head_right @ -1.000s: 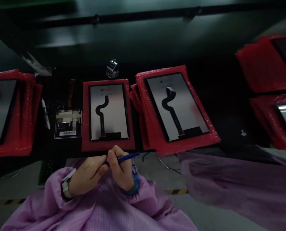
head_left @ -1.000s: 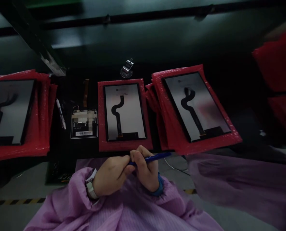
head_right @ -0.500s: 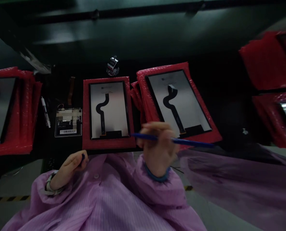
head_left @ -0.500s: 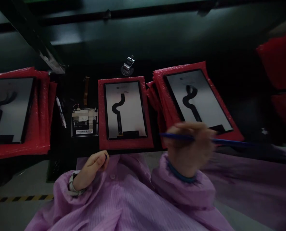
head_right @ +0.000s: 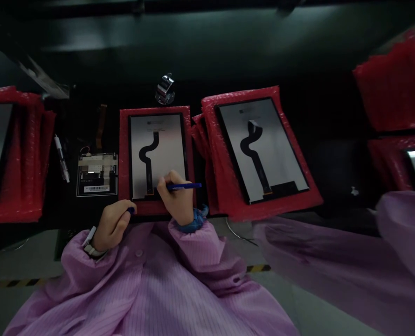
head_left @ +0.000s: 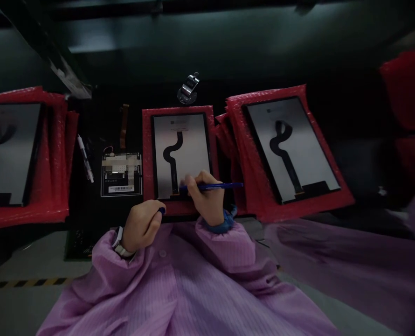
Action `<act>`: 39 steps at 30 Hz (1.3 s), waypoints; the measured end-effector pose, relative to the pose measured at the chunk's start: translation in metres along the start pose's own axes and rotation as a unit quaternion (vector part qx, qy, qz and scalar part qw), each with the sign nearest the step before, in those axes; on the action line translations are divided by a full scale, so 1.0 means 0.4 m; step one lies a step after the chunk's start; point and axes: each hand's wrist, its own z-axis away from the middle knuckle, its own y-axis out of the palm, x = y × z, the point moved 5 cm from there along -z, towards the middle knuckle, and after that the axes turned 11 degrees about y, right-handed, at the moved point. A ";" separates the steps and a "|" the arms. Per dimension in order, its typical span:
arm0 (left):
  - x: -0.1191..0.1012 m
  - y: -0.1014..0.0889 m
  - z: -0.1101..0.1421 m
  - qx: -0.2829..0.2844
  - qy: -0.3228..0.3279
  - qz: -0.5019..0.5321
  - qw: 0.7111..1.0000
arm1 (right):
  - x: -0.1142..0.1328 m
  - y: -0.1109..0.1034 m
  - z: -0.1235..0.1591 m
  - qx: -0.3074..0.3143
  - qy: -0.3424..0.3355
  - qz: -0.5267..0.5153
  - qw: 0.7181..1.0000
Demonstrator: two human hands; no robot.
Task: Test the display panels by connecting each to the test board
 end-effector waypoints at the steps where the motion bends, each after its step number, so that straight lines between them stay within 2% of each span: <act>1: -0.001 -0.001 -0.001 -0.001 0.000 -0.001 1.000 | 0.002 0.001 0.000 0.001 0.000 0.004 1.000; 8: 0.004 0.006 0.000 0.004 -0.003 -0.003 1.000 | 0.004 0.006 -0.003 -0.002 -0.012 0.014 1.000; 10: 0.006 0.008 0.002 0.003 -0.003 0.001 1.000 | -0.001 -0.010 -0.004 -0.029 0.006 -0.032 0.999; 13: 0.005 0.008 0.002 -0.004 0.007 0.003 1.000 | -0.008 -0.037 0.005 -0.055 0.065 -0.176 0.981; 15: 0.002 0.006 0.000 -0.008 0.018 0.002 1.000 | 0.004 -0.031 0.021 -0.001 0.091 -0.248 0.965; 17: -0.001 0.005 -0.003 -0.011 0.029 0.002 1.000 | 0.025 -0.014 0.047 0.073 0.100 -0.273 0.954; 19: -0.004 0.004 -0.004 -0.010 0.040 0.008 0.999 | 0.043 0.004 0.074 0.119 0.099 -0.264 0.952; 22: -0.005 0.005 0.001 -0.010 0.061 0.020 0.998 | 0.048 0.029 0.102 0.152 0.097 -0.229 0.956; 26: -0.002 0.008 0.011 -0.009 0.080 0.009 0.997 | 0.038 0.055 0.118 0.201 0.073 -0.183 0.960; 29: -0.013 0.011 0.013 0.002 0.091 0.009 0.996 | 0.043 0.065 0.130 0.217 0.021 -0.156 0.963; 34: -0.076 0.006 0.004 0.023 0.082 0.069 0.994 | 0.080 0.069 0.166 0.205 -0.025 -0.132 0.970; 39: -0.142 -0.030 -0.011 0.057 0.041 0.102 0.992 | 0.128 0.066 0.193 0.245 -0.092 -0.131 0.956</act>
